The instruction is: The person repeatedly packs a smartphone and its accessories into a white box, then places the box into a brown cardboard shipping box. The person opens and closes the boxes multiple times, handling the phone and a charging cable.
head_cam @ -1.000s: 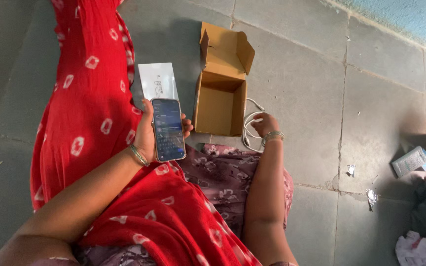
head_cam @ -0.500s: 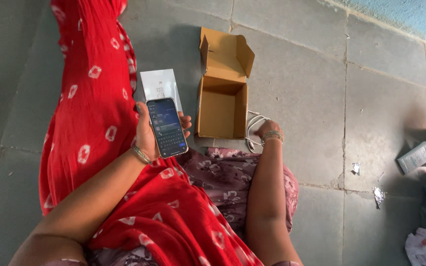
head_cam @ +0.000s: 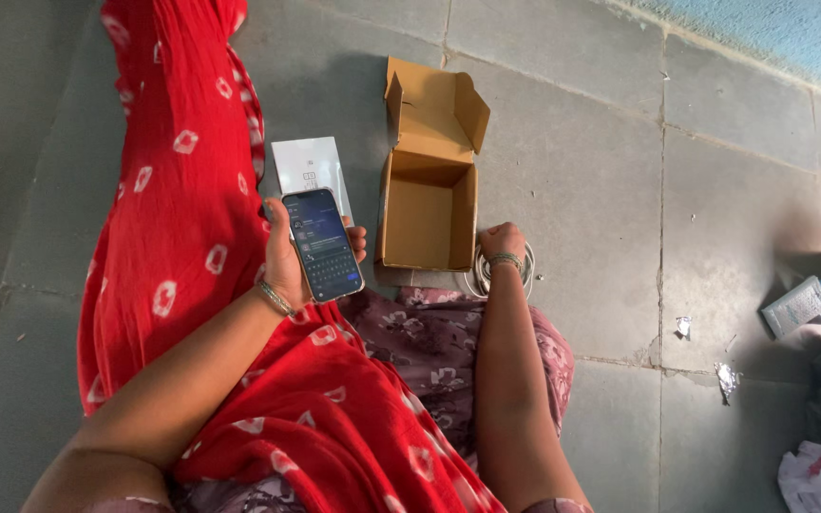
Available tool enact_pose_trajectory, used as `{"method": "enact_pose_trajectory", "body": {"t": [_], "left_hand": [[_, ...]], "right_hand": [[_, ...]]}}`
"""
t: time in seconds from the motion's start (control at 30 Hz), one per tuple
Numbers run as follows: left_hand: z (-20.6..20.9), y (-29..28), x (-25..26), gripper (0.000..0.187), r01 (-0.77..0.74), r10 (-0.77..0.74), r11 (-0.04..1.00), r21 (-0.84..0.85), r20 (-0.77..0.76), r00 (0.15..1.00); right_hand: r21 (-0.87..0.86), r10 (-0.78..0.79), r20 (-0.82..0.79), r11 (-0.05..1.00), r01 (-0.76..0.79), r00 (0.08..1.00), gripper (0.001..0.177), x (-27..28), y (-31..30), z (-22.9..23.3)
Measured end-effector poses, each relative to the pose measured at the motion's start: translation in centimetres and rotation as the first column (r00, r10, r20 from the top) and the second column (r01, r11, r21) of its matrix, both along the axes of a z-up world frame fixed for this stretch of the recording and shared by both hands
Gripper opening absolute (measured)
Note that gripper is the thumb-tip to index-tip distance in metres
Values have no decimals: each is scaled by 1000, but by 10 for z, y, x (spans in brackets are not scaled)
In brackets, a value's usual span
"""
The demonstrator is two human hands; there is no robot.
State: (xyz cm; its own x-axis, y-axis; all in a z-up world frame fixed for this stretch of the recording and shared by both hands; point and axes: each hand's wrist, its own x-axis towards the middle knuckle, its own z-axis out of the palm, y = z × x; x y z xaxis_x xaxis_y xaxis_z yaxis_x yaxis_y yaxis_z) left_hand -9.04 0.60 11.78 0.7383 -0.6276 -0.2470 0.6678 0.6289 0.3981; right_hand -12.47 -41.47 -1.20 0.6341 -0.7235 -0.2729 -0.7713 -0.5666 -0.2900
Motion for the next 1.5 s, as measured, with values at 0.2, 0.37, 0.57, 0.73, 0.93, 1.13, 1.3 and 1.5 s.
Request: {"method": "enact_pose_trajectory", "body": {"t": [0.2, 0.37, 0.57, 0.73, 0.93, 1.13, 1.3, 1.5], "left_hand": [[-1, 2, 0, 109, -15, 15, 996, 85, -4, 1000], [-1, 3, 2, 106, -28, 26, 996, 79, 15, 1000], [-2, 4, 6, 104, -32, 24, 990, 136, 60, 998], [-11, 3, 14, 102, -13, 1, 991, 134, 90, 996], [-19, 0, 20, 106, -53, 26, 987, 149, 179, 983], [-12, 2, 24, 106, -54, 45, 994, 91, 98, 994], [-12, 0, 28, 114, -78, 75, 995, 69, 48, 996], [-24, -7, 30, 114, -76, 63, 990, -120, -105, 992]], "right_hand": [[-118, -102, 325, 982, 148, 940, 57, -2, -27, -30], [59, -218, 468, 975, 216, 856, 39, -1, -24, -4], [566, -508, 741, 824, -1, 439, 26, -10, 27, 104], [477, -327, 824, 842, -253, 463, 29, -37, 74, 178], [207, 126, 861, 796, -568, 492, 26, -66, 147, 171], [219, 362, 634, 764, -607, 684, 15, -70, 208, 154], [306, 435, 601, 650, -696, 671, 24, -66, 227, 151], [607, 273, 536, 534, -589, 799, 24, -66, 238, 137]]}}
